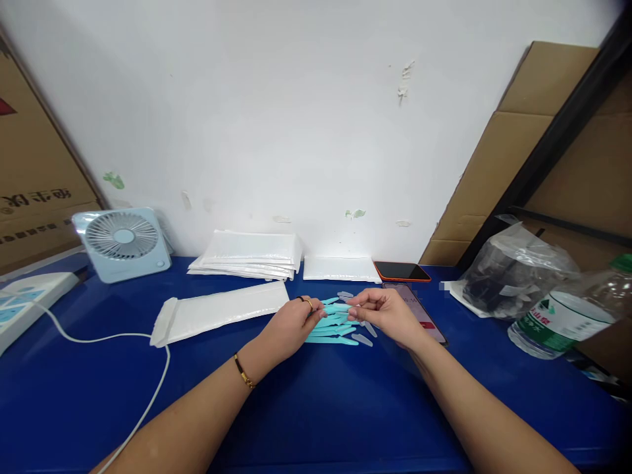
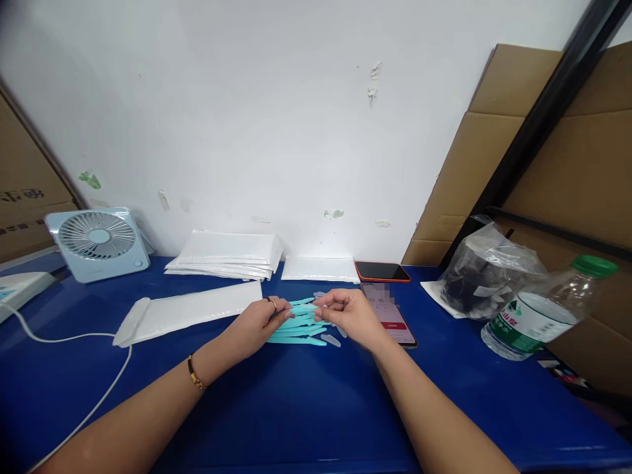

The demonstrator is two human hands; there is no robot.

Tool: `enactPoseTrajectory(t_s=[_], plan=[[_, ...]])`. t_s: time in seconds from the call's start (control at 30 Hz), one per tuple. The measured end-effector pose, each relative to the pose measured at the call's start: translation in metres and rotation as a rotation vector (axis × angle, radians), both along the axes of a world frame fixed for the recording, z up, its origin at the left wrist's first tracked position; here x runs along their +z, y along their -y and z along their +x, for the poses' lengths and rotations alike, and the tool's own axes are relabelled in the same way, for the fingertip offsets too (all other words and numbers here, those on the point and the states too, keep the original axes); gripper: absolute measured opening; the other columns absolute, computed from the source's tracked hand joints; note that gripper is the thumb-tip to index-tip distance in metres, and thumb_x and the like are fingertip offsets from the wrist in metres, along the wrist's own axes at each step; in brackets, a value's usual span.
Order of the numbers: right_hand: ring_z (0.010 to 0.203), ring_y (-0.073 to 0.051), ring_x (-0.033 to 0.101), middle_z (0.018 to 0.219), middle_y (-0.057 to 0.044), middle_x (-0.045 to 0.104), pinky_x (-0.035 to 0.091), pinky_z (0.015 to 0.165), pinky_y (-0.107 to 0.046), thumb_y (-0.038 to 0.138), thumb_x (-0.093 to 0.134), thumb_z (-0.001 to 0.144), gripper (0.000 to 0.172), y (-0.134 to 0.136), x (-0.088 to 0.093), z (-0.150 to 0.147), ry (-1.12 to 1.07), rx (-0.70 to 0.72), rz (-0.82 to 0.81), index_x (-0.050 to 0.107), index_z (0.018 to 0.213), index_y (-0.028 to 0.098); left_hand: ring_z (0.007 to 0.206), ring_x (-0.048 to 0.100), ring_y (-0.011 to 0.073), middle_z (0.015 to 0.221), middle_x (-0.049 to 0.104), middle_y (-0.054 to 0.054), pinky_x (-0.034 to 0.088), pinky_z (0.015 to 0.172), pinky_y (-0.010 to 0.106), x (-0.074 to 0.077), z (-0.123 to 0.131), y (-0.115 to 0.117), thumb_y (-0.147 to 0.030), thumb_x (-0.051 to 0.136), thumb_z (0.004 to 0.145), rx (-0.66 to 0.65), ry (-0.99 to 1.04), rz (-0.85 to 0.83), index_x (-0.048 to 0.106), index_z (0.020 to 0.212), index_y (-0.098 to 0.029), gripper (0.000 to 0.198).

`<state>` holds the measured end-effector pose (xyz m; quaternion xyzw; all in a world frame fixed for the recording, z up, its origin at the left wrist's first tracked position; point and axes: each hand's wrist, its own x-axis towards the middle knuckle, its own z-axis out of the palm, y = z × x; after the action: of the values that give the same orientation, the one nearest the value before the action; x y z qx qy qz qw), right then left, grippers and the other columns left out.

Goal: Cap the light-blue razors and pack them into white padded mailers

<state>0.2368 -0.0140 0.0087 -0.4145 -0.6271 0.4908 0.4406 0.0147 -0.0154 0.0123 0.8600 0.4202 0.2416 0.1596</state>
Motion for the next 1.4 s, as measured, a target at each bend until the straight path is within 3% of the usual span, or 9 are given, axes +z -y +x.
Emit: enactPoseTrajectory(t_s=[0.13,0.3,0.4,0.53,0.7,0.97,1.13,1.27,1.4], plan=[[0.062,-0.016,0.063,0.065,-0.005,0.066,0.048,0.056,-0.025,0.036,0.072,0.063,0.03,-0.013,-0.001,0.02,-0.035,-0.264,0.131,0.065,0.083,0.014,0.121,0.035,0.0238,0.13,0.039,0.011,0.033,0.098,0.037,-0.007,0.002,0.003,-0.046,0.036,0.086,0.157,0.019,0.161,0.031,0.132,-0.018,0.054],[0.054,-0.013,0.058,0.061,-0.004,0.062,0.041,0.046,-0.022,0.04,0.072,0.06,0.036,-0.03,-0.008,0.037,-0.05,-0.486,0.148,0.065,0.083,0.013,0.13,0.024,0.0262,0.14,0.031,0.013,0.023,0.105,0.041,-0.024,0.001,0.002,-0.055,0.029,0.085,0.023,-0.232,0.072,0.026,0.136,-0.013,0.066],[0.047,-0.01,0.052,0.061,-0.002,0.062,0.037,0.043,-0.021,0.04,0.071,0.06,0.035,-0.034,-0.013,0.031,0.037,-0.448,0.112,0.065,0.082,0.014,0.131,0.022,0.0277,0.141,0.029,0.013,0.021,0.105,0.043,-0.026,0.002,0.006,-0.059,0.026,0.084,-0.025,-0.313,0.036,0.03,0.135,-0.013,0.068],[0.045,-0.009,0.049,0.064,-0.003,0.064,0.037,0.044,-0.021,0.038,0.067,0.065,0.03,-0.036,-0.023,0.015,0.229,-0.314,0.093,0.067,0.081,0.014,0.128,0.03,0.0272,0.14,0.031,0.013,0.027,0.103,0.039,-0.013,0.003,0.024,-0.059,0.028,0.084,-0.092,-0.384,0.016,0.033,0.134,-0.014,0.068],[0.056,-0.013,0.056,0.069,-0.003,0.067,0.039,0.05,-0.022,0.037,0.063,0.07,0.021,-0.039,-0.029,0.01,0.592,-0.224,0.237,0.071,0.078,0.019,0.119,0.043,0.0255,0.131,0.046,0.011,0.027,0.101,0.042,0.001,0.004,0.037,-0.052,0.03,0.087,-0.119,-0.413,0.04,0.044,0.127,-0.019,0.054],[0.074,-0.016,0.058,0.085,-0.002,0.064,0.04,0.066,-0.024,0.03,0.057,0.076,0.015,-0.045,-0.025,0.011,0.965,-0.271,0.439,0.071,0.077,0.024,0.095,0.055,0.0202,0.098,0.065,0.002,0.039,0.079,0.034,-0.007,-0.002,0.003,-0.034,0.036,0.088,-0.015,-0.382,0.098,0.067,0.089,-0.026,0.032],[0.077,-0.017,0.056,0.082,-0.003,0.063,0.038,0.067,-0.025,0.028,0.06,0.072,0.01,-0.038,-0.018,0.009,1.068,-0.257,0.435,0.066,0.067,0.022,0.08,0.057,0.0186,0.086,0.066,0.003,0.039,0.07,0.028,-0.008,-0.01,-0.018,-0.025,0.051,0.079,0.029,-0.345,0.092,0.067,0.082,-0.023,0.017],[0.082,-0.019,0.054,0.076,-0.004,0.062,0.036,0.076,-0.029,0.021,0.057,0.072,0.01,-0.031,-0.011,0.007,1.148,-0.225,0.548,0.064,0.064,0.02,0.065,0.056,0.0168,0.071,0.063,0.004,0.036,0.063,0.028,-0.004,-0.009,-0.021,-0.019,0.045,0.079,0.042,-0.383,0.149,0.062,0.069,-0.018,0.02],[0.079,-0.018,0.054,0.073,-0.004,0.062,0.035,0.077,-0.029,0.016,0.054,0.071,0.008,-0.028,-0.008,0.005,1.096,-0.245,0.596,0.062,0.068,0.019,0.067,0.056,0.0178,0.07,0.062,0.005,0.035,0.066,0.029,-0.004,-0.008,-0.021,-0.019,0.04,0.081,0.087,-0.37,0.219,0.058,0.071,-0.017,0.02]])
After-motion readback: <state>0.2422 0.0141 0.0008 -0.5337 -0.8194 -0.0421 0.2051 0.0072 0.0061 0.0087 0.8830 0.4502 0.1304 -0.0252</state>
